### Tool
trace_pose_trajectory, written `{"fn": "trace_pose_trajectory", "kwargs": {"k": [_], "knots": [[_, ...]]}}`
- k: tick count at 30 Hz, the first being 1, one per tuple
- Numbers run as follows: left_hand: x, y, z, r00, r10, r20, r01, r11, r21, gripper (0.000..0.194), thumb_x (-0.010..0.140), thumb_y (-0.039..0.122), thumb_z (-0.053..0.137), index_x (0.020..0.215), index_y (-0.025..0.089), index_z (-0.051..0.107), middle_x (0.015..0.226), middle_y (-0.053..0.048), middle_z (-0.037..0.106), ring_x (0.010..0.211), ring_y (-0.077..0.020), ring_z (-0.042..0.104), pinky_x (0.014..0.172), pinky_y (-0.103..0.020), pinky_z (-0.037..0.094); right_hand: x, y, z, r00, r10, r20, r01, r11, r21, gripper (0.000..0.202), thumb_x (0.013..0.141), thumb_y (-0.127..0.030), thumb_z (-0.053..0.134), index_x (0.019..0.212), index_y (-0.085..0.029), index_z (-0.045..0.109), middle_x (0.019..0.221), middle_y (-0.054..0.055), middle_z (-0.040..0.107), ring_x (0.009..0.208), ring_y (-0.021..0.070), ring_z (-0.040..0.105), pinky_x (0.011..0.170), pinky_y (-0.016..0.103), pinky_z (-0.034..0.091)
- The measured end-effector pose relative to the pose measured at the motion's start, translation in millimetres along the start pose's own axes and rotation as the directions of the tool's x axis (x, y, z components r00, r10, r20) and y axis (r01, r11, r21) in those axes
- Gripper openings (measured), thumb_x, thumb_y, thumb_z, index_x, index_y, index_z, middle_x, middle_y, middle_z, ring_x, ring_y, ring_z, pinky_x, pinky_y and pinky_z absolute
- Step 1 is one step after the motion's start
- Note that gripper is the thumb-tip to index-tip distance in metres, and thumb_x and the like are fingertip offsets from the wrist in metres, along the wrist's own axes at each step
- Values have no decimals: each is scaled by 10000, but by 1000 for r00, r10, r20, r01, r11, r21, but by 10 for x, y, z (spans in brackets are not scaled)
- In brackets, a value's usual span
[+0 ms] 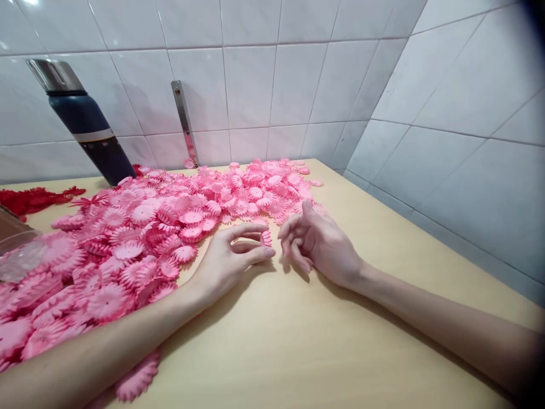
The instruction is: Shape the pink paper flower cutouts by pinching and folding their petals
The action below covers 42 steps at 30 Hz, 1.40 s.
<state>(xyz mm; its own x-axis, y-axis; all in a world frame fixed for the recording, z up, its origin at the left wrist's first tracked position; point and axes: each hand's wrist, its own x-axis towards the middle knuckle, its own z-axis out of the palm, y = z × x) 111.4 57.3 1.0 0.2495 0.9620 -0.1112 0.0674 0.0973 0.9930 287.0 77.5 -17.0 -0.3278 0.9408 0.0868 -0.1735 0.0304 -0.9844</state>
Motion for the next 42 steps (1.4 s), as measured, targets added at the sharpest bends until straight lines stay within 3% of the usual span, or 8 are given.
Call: {"fn": "trace_pose_trajectory", "kwargs": {"k": [3,6,11,17,22,27,34,42], "knots": [[1,-10,-15,1000,-8,-9,8,1000,-20,481,626,274,817,1042,150,608,923,-66,688,847,-209,686,768,-337,564,-12,-9,-10,1000,-9,18,11,993,-114,368,757,-499,697,674,-149,618,495,-13,562,356,80,464,342,207,288],[2,-47,-39,1000,22,-5,-22,998,-55,387,608,249,828,898,170,585,877,-36,701,803,-210,702,721,-328,573,-21,-23,4,998,2,64,8,989,-149,279,687,-401,785,707,-158,649,517,-18,577,424,94,494,399,222,374],[29,-110,-102,994,-9,105,20,995,-96,287,649,300,808,802,161,609,834,-34,726,772,-207,709,727,-322,562,-24,-21,3,992,9,122,9,988,-152,248,698,-383,780,716,-162,669,558,-5,594,471,101,508,431,230,394],[62,-123,-133,993,-49,105,62,990,-130,269,693,362,779,792,141,660,839,-49,727,777,-182,697,774,-307,545,-23,-19,-22,987,0,163,29,984,-176,237,747,-387,743,748,-163,665,567,-2,594,485,105,515,475,242,414],[79,-144,-147,986,-84,142,111,975,-194,262,708,334,774,844,125,693,886,-74,730,831,-185,692,820,-313,537,-33,-34,-16,985,12,172,24,979,-203,251,790,-404,701,761,-159,652,562,8,591,497,108,507,485,243,403],[83,-154,-148,984,-77,162,102,983,-155,270,731,341,756,869,117,696,918,-90,728,862,-197,689,845,-325,526,-41,-35,-8,987,7,163,30,975,-220,245,795,-389,697,741,-154,654,553,3,572,489,100,485,468,237,383],[68,-118,-132,986,-39,160,65,984,-164,207,743,292,747,822,123,659,880,-74,714,852,-189,679,858,-334,510,-44,-50,4,988,24,150,5,981,-195,176,720,-275,772,745,-144,659,609,-9,585,515,80,491,462,209,387],[70,-133,-115,985,-49,166,93,957,-273,121,751,178,714,798,107,627,839,-58,662,848,-179,655,962,-418,478,-21,-15,-76,980,33,196,-1,987,-158,137,822,-268,677,777,-141,651,616,5,597,555,92,511,536,229,421]]}}
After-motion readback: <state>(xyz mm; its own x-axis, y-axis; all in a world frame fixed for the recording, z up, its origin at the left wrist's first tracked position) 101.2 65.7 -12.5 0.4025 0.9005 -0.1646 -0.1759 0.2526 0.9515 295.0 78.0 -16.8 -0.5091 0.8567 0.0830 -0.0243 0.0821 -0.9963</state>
